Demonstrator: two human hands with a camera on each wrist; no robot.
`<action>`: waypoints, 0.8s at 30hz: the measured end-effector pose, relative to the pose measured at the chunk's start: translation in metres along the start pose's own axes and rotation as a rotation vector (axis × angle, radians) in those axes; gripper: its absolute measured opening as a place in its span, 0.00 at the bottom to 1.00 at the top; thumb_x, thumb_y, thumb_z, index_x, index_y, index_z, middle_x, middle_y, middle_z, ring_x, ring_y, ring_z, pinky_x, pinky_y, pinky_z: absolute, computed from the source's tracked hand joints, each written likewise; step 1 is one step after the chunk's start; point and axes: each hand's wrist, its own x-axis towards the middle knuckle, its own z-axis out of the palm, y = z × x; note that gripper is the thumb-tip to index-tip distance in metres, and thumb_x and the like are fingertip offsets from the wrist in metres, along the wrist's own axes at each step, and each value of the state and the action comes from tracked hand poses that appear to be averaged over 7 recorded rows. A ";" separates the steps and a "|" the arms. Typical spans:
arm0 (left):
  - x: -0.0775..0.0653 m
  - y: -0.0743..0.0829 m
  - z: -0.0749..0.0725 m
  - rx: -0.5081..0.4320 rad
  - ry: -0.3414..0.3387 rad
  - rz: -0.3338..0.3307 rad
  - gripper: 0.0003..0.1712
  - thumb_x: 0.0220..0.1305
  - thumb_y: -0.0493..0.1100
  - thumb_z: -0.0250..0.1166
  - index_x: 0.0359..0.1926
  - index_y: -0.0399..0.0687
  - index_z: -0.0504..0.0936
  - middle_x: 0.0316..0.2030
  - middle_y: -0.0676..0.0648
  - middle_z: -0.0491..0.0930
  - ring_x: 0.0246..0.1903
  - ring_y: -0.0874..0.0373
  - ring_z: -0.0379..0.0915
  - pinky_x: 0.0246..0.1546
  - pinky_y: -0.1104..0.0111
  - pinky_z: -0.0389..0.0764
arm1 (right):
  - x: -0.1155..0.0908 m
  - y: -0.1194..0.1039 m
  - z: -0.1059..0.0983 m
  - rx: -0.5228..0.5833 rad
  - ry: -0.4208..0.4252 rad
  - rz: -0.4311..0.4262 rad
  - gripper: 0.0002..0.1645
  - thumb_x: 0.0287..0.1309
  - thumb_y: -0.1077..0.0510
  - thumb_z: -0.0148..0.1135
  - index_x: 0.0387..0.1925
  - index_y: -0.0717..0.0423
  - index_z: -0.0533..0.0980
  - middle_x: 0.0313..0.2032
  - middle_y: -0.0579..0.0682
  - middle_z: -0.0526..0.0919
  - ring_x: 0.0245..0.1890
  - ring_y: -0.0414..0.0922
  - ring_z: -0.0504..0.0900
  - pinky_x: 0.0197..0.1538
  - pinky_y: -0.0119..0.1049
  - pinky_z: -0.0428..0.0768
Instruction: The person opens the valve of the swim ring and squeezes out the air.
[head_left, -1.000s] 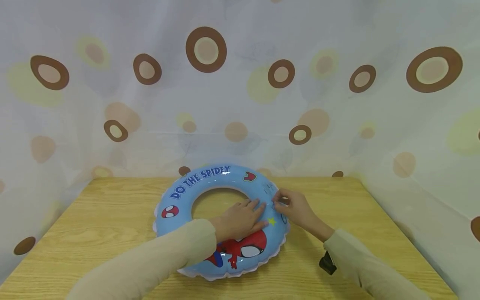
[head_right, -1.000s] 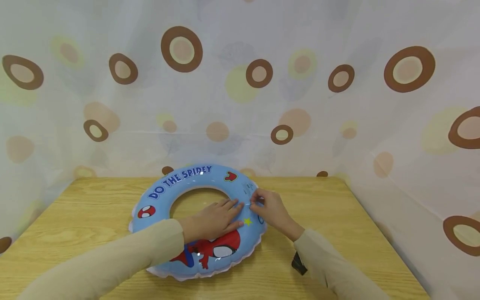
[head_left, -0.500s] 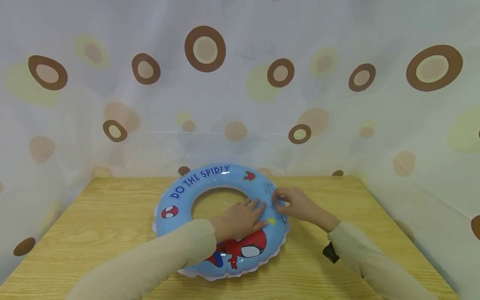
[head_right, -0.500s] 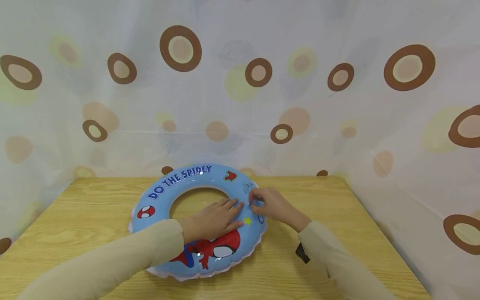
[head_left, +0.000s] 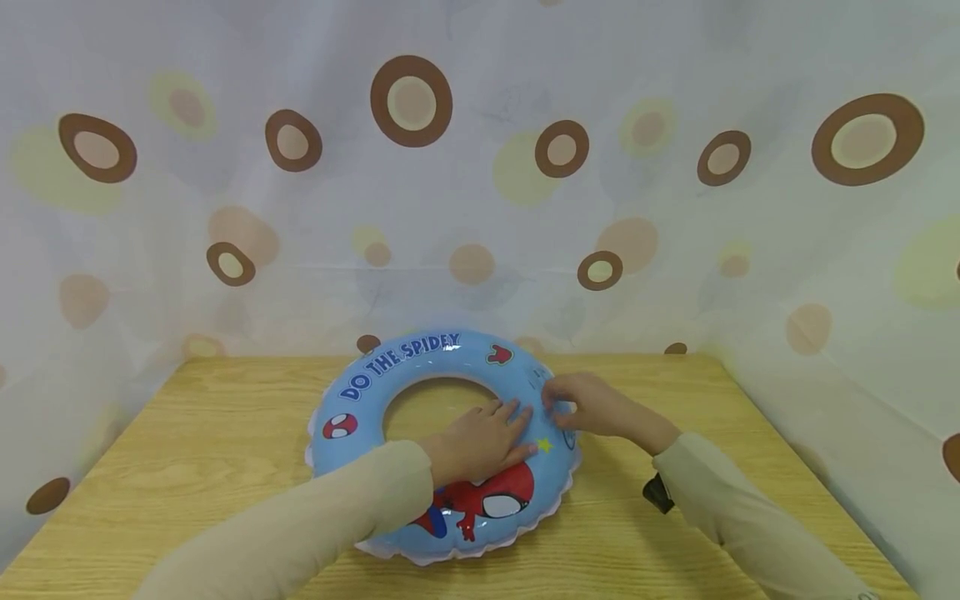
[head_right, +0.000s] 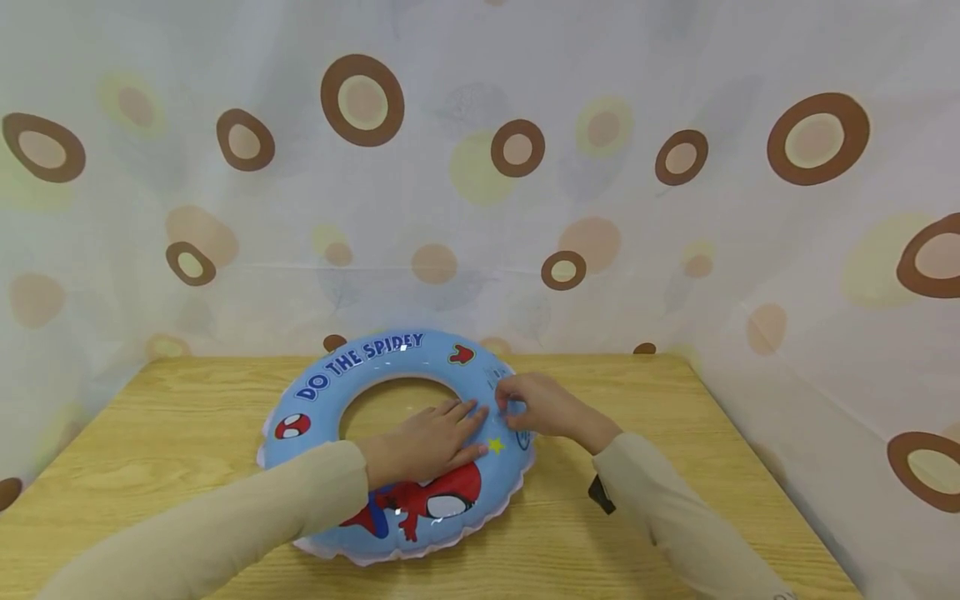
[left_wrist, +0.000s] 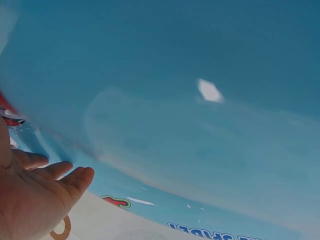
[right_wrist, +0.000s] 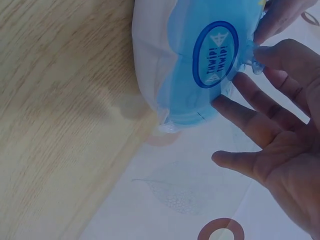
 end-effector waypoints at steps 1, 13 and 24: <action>0.000 0.000 0.000 0.001 0.001 0.000 0.35 0.68 0.64 0.35 0.69 0.50 0.55 0.67 0.46 0.60 0.66 0.52 0.56 0.62 0.61 0.65 | 0.000 -0.001 0.000 -0.021 -0.003 -0.004 0.07 0.44 0.67 0.62 0.25 0.54 0.74 0.27 0.47 0.79 0.32 0.45 0.77 0.38 0.35 0.76; 0.000 0.000 0.001 0.015 0.000 -0.001 0.35 0.69 0.63 0.35 0.69 0.50 0.54 0.67 0.46 0.60 0.66 0.52 0.56 0.62 0.61 0.65 | 0.002 -0.003 0.003 -0.071 0.001 0.006 0.09 0.41 0.65 0.64 0.23 0.52 0.71 0.26 0.46 0.74 0.26 0.43 0.71 0.31 0.28 0.67; -0.001 0.000 0.000 0.016 0.012 0.006 0.35 0.69 0.63 0.35 0.69 0.49 0.55 0.66 0.46 0.61 0.66 0.52 0.57 0.61 0.62 0.66 | -0.003 0.003 0.010 0.022 0.073 -0.038 0.09 0.40 0.67 0.61 0.25 0.54 0.71 0.26 0.50 0.73 0.28 0.44 0.70 0.32 0.31 0.69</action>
